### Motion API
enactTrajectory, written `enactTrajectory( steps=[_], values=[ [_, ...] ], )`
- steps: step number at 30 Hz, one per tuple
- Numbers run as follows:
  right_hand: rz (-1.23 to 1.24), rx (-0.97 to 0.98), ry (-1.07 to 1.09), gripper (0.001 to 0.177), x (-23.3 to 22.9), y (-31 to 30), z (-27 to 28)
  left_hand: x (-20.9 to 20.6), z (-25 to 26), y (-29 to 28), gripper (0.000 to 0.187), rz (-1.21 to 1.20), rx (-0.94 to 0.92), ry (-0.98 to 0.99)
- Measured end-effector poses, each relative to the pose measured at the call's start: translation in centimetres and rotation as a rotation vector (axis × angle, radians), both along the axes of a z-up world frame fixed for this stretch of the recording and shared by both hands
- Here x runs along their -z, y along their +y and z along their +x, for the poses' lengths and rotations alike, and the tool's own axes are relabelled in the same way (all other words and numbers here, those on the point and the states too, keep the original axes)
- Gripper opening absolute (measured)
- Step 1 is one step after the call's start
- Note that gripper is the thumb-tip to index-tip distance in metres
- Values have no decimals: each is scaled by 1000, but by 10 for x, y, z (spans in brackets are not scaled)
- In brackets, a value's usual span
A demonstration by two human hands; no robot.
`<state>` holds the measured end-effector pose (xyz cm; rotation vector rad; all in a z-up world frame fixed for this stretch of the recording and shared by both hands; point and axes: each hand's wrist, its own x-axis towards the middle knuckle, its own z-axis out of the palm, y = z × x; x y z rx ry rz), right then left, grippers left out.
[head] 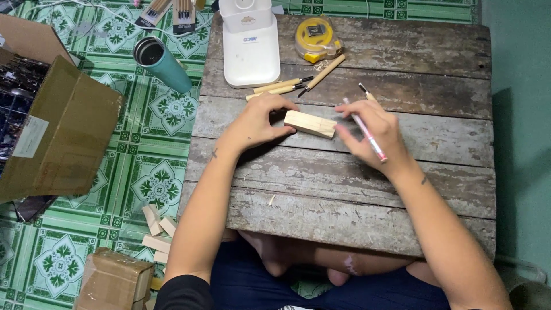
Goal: Marking and carving a small piece of wood on a wooden workbench using a pen and carving tools.
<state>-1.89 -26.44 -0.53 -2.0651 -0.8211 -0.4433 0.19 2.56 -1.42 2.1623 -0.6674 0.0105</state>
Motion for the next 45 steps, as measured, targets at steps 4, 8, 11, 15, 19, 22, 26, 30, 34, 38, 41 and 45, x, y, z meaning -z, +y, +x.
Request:
enactTrajectory(
  steps=[4, 8, 11, 15, 19, 22, 26, 30, 34, 38, 41, 45],
  values=[
    [14, -98, 58, 27, -5, 10, -7, -3, -3, -3, 41, 41, 0, -2],
    [-37, -98, 84, 27, -12, 11, -9, -6, -7, -7, 41, 99, 4, -6],
    [-33, -101, 106, 24, -12, 7, -8, -9, -9, -13, 38, 142, 13, -16],
    [57, -47, 200, 14, -5, -1, -8, -13, -12, -18, 36, 139, 38, -23],
    [129, -35, 287, 15, -7, -2, -11, -16, -14, -22, 40, 127, 38, -19],
    [180, -158, 314, 14, 5, -2, -9, -12, -13, -27, 52, 89, 51, -21],
    [157, -135, 392, 12, -16, 4, -12, -9, -12, -28, 39, 55, 104, -56],
    [124, -120, 430, 10, -27, 5, -11, -11, -10, -27, 37, 43, 137, -23],
    [94, -129, 443, 10, -22, 2, -11, -11, -8, -26, 37, 44, 147, -20],
    [83, -102, 458, 5, -22, 3, -11, -9, -7, -26, 38, 54, 158, -12],
    [81, -103, 447, 3, -22, 5, -12, -7, -7, -26, 39, 57, 163, -16],
    [108, -104, 466, 1, -15, 7, -9, -7, -6, -26, 39, 55, 173, -14]
  ],
)
